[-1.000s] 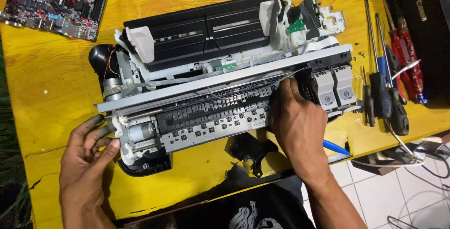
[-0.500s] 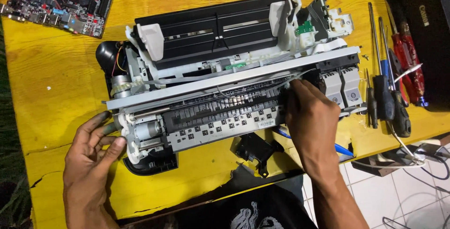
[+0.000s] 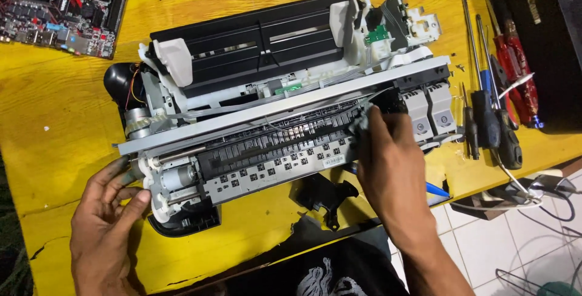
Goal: The person disassembles a printer by removing screws and detaching internal components. They use a screwdriver to loosen screws and then remove parts by hand, placing them on the yellow workbench.
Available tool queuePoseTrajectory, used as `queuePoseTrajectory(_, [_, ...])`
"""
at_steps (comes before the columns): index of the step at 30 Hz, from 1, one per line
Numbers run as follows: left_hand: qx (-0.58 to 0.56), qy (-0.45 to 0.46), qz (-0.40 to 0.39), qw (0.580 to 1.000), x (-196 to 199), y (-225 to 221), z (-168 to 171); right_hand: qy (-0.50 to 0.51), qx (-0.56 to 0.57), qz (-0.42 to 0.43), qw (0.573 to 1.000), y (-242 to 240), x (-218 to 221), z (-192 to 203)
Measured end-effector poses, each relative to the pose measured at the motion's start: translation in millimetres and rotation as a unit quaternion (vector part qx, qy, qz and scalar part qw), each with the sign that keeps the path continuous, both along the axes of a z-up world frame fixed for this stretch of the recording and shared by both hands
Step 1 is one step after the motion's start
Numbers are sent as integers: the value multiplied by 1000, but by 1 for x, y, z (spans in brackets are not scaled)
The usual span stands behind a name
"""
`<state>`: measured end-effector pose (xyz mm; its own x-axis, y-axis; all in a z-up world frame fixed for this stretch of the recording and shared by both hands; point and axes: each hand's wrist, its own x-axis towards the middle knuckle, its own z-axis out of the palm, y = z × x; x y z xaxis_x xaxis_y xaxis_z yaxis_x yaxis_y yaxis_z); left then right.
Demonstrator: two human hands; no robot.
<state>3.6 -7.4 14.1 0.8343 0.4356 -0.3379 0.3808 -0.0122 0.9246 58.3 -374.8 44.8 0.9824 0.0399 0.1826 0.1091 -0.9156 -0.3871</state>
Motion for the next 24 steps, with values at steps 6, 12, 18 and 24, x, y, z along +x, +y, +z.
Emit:
queuePoseTrajectory(6, [65,11,5,998,2,-5,2,-24,-164,-19,986,8,13,-17])
queuePoseTrajectory(12, [5,-9,-6,1000,-2,-4,1,-41,-170,-6,984,4,10,-17])
queuePoseTrajectory(18, [72,-1,8,997,-1,0,-5,-5,-150,-8,989,4,8,-11])
queuePoseTrajectory(24, [30,-24,10,999,-1,5,-12,-26,-11,-15,1000,7,8,-14])
